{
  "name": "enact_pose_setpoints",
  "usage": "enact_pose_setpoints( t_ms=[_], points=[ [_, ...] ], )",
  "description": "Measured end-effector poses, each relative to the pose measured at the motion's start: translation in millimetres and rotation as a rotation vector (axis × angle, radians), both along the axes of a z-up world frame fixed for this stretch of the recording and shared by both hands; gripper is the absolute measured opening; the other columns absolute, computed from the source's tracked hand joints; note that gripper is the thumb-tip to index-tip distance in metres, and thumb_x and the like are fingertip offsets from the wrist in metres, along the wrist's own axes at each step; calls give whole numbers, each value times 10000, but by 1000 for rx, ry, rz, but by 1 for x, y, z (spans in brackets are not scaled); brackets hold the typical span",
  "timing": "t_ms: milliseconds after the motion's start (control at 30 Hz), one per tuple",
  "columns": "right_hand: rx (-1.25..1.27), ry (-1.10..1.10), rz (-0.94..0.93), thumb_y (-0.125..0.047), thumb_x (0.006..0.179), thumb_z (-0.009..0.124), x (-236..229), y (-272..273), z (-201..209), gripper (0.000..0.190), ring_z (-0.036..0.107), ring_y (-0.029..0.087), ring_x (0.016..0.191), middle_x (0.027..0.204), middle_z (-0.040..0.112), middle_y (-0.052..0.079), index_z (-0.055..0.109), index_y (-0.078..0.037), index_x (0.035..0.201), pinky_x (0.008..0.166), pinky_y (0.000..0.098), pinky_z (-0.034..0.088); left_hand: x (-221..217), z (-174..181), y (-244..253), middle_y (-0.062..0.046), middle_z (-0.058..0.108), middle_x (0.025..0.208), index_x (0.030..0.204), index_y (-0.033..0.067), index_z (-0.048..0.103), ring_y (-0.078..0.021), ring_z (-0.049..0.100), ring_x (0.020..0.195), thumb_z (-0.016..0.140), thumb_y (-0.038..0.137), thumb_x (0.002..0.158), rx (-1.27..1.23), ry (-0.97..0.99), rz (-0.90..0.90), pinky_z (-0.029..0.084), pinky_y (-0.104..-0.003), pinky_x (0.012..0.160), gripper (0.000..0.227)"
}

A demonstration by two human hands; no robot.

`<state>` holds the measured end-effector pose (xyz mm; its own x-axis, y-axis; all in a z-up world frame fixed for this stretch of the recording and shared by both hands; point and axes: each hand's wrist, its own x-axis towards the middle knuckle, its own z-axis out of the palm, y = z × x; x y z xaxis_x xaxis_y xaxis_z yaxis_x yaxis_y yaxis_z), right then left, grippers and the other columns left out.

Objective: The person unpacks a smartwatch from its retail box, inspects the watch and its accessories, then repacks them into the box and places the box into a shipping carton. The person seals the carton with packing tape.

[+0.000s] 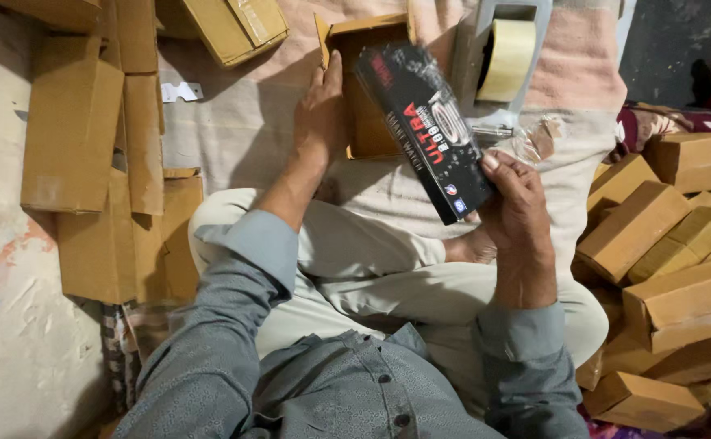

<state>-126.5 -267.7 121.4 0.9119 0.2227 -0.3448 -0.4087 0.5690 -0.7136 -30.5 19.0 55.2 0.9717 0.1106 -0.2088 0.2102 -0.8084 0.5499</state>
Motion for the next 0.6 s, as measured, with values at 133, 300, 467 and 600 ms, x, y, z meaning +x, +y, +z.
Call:
enact_pose_setpoints(
  t_ms=[133, 300, 467, 600],
  points=[
    [-227, 162, 22, -134, 1025, 628, 0, 3, 4, 171, 568, 128, 461, 704, 655, 87, 652, 7, 932, 371, 258, 433, -9, -22, 6, -271, 572, 1435, 1606, 77, 377, -438, 631, 1233, 550, 17, 989, 31, -102, -77, 506, -482, 1049, 644],
    [-435, 231, -18, -171, 968, 673, 3, 18, 11, 187, 523, 105, 432, 665, 620, 50, 645, 5, 910, 348, 251, 401, -19, -13, 1, -295, 570, 1396, 1565, 34, 358, -461, 625, 1183, 589, 28, 927, -109, -83, -126, 509, -490, 1005, 679],
    [-656, 149, -10, -215, 967, 690, 7, 49, 10, 319, 564, 100, 499, 778, 671, 61, 692, 87, 1071, 440, 252, 505, -28, -1, -7, -346, 522, 1385, 1550, 14, 354, -498, 601, 1143, 599, -24, 806, -68, -69, -208, 486, -519, 978, 785],
    [-658, 57, 39, -237, 969, 667, 22, 63, 3, 390, 615, 117, 524, 812, 696, 84, 675, 111, 1144, 446, 264, 533, -27, 3, -2, -313, 548, 1397, 1546, 21, 362, -483, 625, 1117, 585, -23, 818, -83, -1, -214, 498, -520, 976, 763]
  ],
)
